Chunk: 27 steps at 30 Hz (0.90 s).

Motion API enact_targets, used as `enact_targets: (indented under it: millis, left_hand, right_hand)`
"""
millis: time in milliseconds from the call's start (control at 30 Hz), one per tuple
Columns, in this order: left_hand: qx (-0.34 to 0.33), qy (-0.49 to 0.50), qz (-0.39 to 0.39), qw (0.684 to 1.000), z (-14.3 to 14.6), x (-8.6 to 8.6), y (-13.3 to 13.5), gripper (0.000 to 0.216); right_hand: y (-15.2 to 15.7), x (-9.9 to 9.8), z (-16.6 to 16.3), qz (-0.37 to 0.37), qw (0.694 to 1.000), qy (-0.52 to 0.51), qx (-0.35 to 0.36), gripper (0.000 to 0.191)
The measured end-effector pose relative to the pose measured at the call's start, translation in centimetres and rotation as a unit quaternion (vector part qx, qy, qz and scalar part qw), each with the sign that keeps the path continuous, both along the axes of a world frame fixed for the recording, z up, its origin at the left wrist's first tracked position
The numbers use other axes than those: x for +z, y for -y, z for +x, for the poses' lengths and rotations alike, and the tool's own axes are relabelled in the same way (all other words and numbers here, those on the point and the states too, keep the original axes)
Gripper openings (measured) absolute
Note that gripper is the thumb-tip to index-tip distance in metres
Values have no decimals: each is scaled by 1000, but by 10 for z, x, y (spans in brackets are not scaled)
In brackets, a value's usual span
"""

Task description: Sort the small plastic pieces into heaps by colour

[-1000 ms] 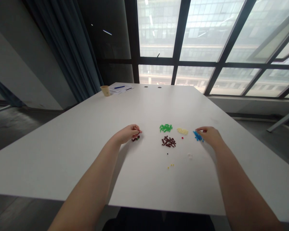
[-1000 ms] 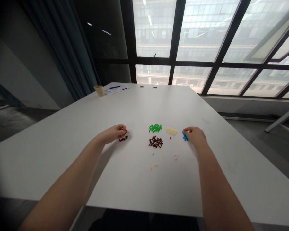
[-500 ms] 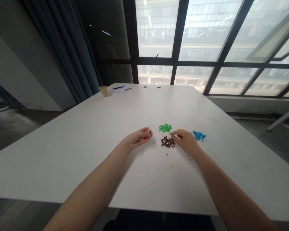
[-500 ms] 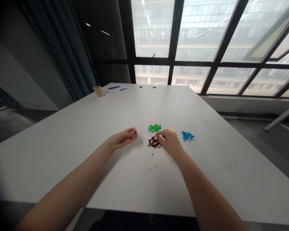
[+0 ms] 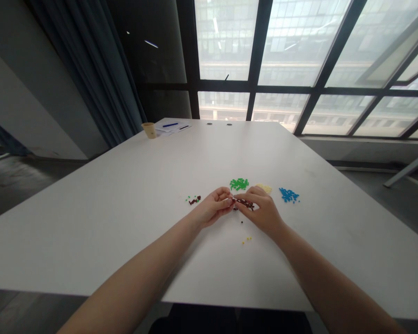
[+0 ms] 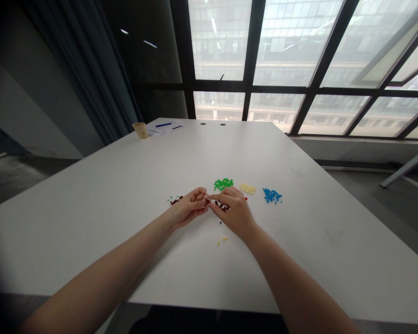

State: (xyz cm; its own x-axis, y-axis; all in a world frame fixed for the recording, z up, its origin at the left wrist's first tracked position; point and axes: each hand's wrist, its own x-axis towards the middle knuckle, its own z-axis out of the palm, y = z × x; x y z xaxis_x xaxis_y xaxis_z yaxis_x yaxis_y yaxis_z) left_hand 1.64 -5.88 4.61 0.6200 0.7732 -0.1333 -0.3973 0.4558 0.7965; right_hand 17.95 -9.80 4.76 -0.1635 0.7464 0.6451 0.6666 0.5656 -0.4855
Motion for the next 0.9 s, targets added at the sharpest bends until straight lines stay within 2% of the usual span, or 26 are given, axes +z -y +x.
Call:
enact_targets:
  millis: [200, 433, 700, 767, 833, 867, 900]
  left_hand:
    - [-16, 1, 8, 1000, 0, -5, -1, 27]
    - [-100, -49, 11, 994, -3, -18, -7, 28]
    - [-92, -71, 28, 993, -1, -18, -5, 29]
    - [-90, -96, 55, 990, -3, -15, -5, 32]
    - [-77, -167, 128, 975, -9, -8, -10, 34]
    - [-59, -225, 184, 955, -15, -3, -14, 34]
    - [-36, -307, 255, 916, -22, 1, -18, 32]
  right_hand:
    - [2, 2, -1, 8, 1000, -5, 5, 11]
    - [1, 5, 3, 17, 1000, 0, -1, 11]
    - [3, 4, -2, 9, 1000, 16, -8, 11]
    - [2, 5, 0, 12, 1000, 23, -11, 12]
    - [-1, 6, 8, 19, 999, 35, -30, 12]
    - [-4, 7, 13, 18, 998, 46, -48, 12]
    - [-6, 7, 21, 10, 996, 61, -72, 12]
